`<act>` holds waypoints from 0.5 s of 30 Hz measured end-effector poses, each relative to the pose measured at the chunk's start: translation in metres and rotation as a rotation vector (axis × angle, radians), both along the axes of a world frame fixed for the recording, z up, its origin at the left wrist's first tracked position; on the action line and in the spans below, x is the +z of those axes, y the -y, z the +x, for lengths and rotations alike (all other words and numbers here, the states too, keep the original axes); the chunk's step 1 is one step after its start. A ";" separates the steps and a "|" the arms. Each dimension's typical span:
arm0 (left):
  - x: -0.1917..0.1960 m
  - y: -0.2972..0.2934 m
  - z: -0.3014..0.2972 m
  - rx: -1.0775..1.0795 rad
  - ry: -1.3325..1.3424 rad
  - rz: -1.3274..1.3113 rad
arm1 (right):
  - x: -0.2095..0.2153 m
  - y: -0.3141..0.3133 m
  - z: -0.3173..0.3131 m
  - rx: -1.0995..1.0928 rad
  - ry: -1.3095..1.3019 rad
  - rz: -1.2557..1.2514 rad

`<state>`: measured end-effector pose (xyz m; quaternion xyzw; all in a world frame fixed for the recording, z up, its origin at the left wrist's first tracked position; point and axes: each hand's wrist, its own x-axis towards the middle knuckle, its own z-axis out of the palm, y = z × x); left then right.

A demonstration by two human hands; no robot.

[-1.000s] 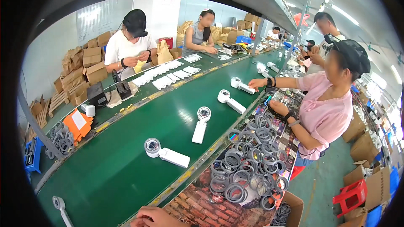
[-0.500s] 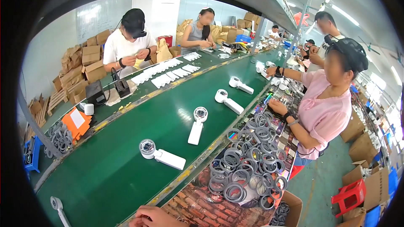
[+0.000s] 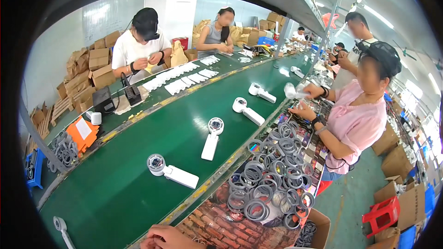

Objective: The person is assembling electronic components into white plastic handheld housings on a factory assembly line.

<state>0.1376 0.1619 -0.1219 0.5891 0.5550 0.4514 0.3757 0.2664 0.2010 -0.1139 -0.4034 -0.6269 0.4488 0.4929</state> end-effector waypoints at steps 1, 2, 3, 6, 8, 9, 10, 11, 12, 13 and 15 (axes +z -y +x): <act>0.000 0.000 0.000 -0.001 -0.001 -0.001 | 0.000 0.000 0.000 -0.002 0.000 -0.001; 0.000 0.000 0.000 -0.002 -0.003 -0.002 | 0.001 0.000 0.001 0.008 0.001 -0.011; 0.000 0.000 0.000 -0.001 -0.005 -0.003 | 0.003 -0.001 0.002 0.020 0.001 -0.021; 0.001 -0.001 -0.001 0.001 -0.010 -0.005 | 0.011 0.004 0.002 -0.045 0.156 0.005; 0.001 -0.001 0.000 0.003 -0.012 -0.006 | 0.013 0.004 0.004 -0.044 0.158 0.008; 0.001 0.000 0.000 0.003 -0.014 -0.007 | 0.014 0.004 0.004 -0.044 0.159 0.011; 0.002 0.000 -0.001 0.003 -0.016 -0.008 | 0.015 0.004 0.003 -0.044 0.159 0.010; 0.002 0.000 -0.001 0.003 -0.018 -0.008 | 0.015 0.004 0.003 -0.046 0.150 -0.006; 0.002 0.000 0.000 0.003 -0.018 -0.009 | 0.016 0.004 0.003 -0.047 0.143 -0.023; 0.002 0.000 0.000 0.004 -0.019 -0.010 | 0.015 0.004 0.003 -0.048 0.143 -0.023; 0.003 0.000 0.001 0.004 -0.022 -0.012 | 0.014 0.004 0.003 -0.063 0.137 0.001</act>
